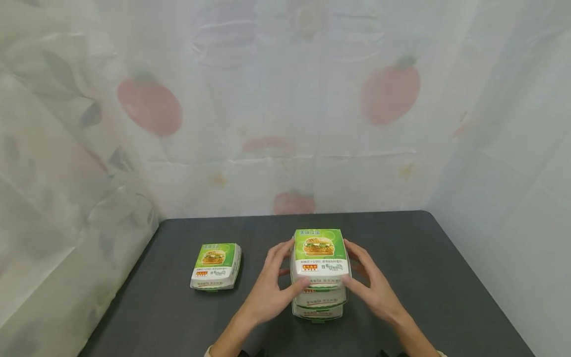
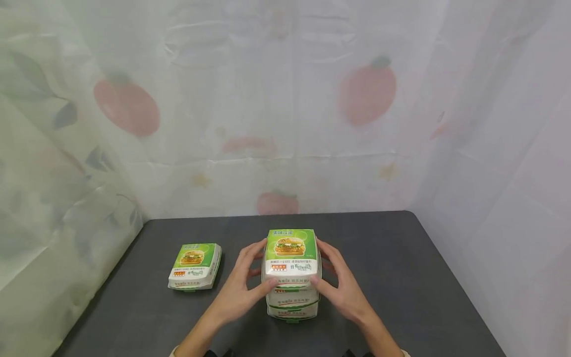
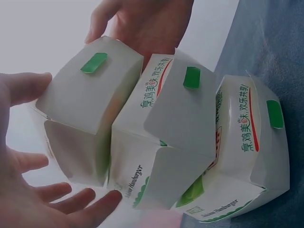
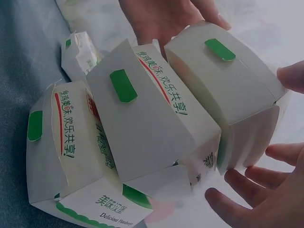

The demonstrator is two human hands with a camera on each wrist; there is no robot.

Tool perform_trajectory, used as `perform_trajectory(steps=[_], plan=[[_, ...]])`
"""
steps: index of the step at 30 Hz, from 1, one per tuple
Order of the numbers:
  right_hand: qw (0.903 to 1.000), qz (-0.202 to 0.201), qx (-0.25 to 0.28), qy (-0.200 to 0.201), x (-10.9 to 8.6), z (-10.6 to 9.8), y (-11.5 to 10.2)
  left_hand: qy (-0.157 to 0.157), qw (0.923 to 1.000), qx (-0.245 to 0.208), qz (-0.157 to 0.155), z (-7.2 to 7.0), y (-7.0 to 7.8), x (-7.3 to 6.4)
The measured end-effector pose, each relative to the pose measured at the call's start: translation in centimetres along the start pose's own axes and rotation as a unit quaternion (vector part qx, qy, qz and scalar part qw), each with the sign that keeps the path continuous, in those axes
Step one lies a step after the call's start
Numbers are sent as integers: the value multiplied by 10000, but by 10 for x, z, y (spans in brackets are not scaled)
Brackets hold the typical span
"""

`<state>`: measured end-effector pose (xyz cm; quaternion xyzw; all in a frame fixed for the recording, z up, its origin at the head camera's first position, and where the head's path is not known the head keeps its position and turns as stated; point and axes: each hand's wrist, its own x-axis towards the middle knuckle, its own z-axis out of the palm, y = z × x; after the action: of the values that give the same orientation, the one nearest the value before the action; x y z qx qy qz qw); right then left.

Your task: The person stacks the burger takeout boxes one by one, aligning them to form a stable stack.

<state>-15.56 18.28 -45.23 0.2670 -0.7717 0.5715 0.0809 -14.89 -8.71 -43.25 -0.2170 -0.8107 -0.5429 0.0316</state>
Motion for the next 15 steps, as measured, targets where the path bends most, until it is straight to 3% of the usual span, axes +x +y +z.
perform_trajectory(steps=[7,15], plan=[[9999,85,137,32,0,0,0,-286,9990,-277,-215,1,-4,3],[9994,300,103,144,-2,1,0,-265,9984,-452,-188,2,-4,4]])
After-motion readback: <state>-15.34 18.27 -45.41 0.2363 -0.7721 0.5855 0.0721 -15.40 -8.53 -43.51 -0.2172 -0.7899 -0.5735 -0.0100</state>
